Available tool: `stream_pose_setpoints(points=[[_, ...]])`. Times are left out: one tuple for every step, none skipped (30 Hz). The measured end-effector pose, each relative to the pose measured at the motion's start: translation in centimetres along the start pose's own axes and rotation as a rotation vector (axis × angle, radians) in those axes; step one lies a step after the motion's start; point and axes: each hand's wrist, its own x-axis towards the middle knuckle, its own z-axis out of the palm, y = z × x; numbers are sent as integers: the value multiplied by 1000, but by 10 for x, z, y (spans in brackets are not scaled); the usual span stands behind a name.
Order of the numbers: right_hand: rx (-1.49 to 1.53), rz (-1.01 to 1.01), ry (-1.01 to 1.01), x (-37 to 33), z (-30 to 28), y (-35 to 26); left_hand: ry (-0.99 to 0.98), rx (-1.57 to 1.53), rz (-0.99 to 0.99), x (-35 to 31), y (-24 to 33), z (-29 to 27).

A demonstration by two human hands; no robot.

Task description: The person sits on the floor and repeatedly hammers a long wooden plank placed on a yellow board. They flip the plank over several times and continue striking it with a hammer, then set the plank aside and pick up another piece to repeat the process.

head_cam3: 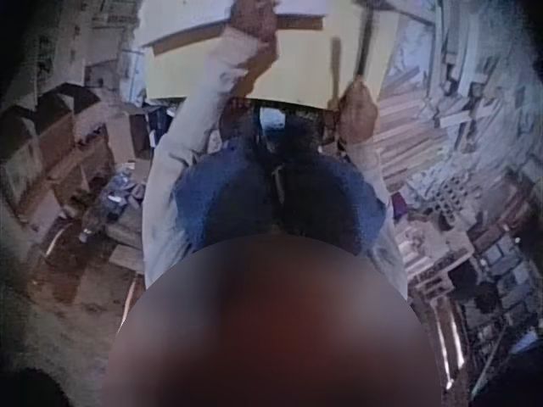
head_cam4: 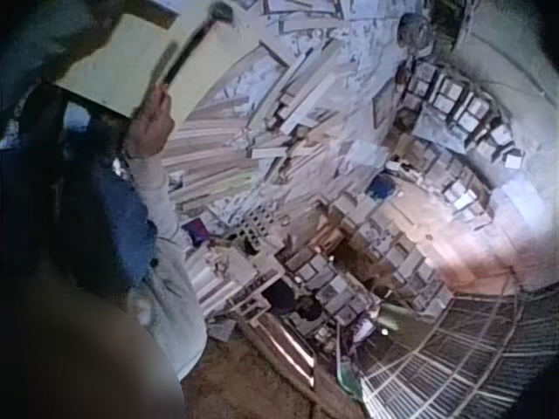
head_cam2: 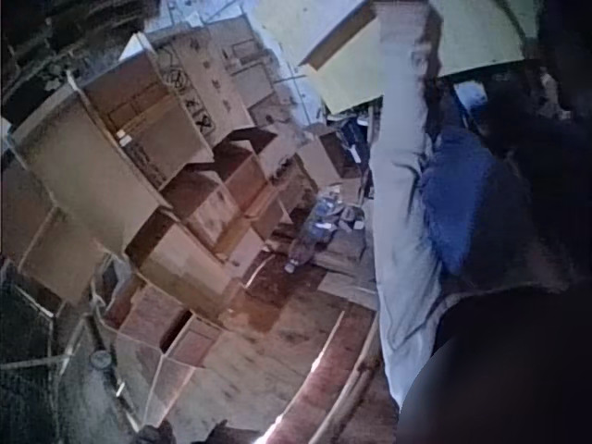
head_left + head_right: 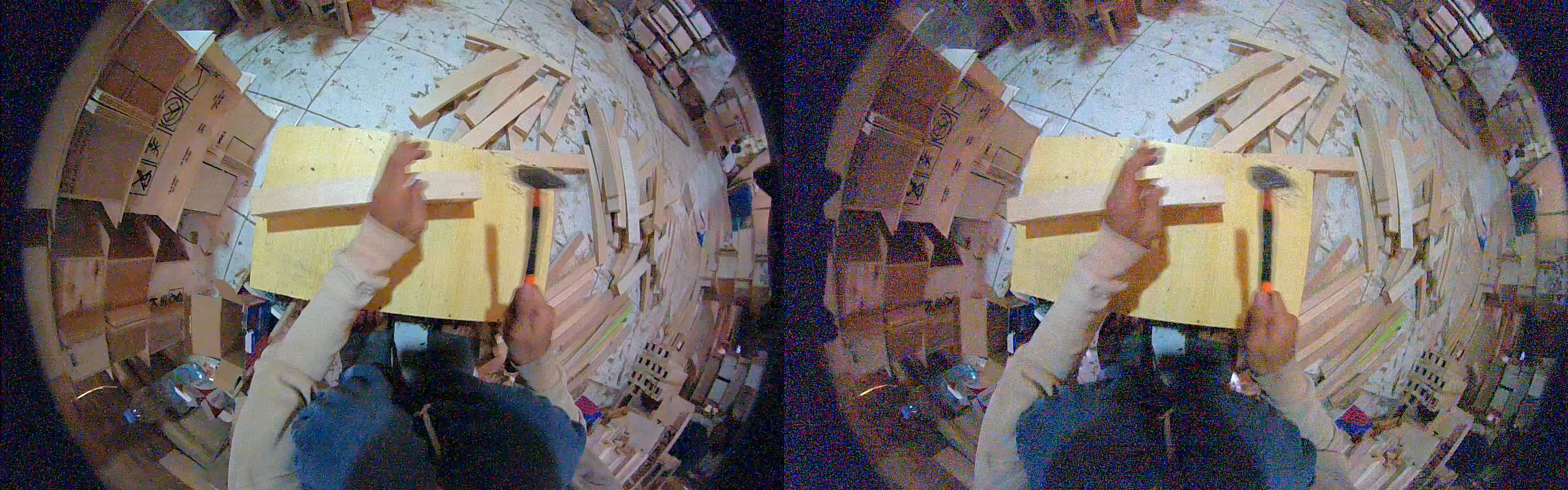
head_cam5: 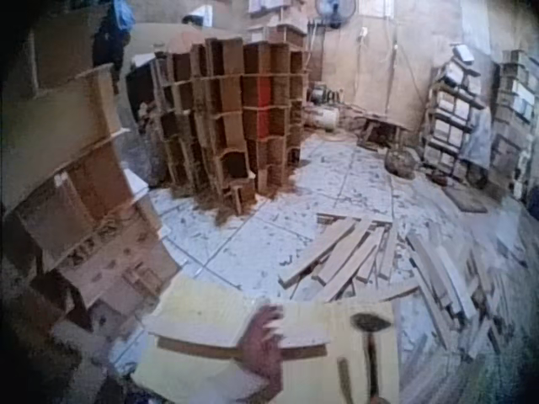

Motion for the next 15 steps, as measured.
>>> stream_pose_setpoints(points=[[142, -3, 35, -2, -9, -2, 116, 64, 16, 0, -4, -21], [313, 6, 61, -3, -20, -6, 286, 205, -142, -8, -5, -45], [574, -48, 19, -4, -27, -12, 417, 251, -260, -13, -8, -72], [847, -83, 1, -3, -31, -18, 520, 305, -347, -17, -14, -100], [1045, -133, -63, 1, -31, -24, 639, 329, -486, -23, -20, -117], [1145, -163, -116, 2, -30, -30, 555, 310, -512, -33, -23, -129], [1174, -263, -223, 9, -22, -32, 490, 261, -588, -45, -25, -138], [852, -284, -183, 12, -12, -33, 429, 228, -631, -52, -26, -145], [354, -259, -127, 16, -5, -32, 441, 279, -630, -56, -29, -145], [-134, -240, -75, 18, 6, -29, 464, 340, -595, -59, -29, -139], [-172, -140, -152, 17, 8, -26, 447, 458, -526, -60, -28, -134], [-163, -19, -209, 17, 10, -21, 505, 298, -638, -60, -25, -127], [-149, 16, -199, 11, 13, -18, 520, 194, -710, -58, -21, -120], [-143, 19, -141, 6, 13, -15, 540, 84, -779, -53, -18, -113], [-153, 110, -142, 0, 12, -11, 529, 157, -739, -54, -13, -103]])
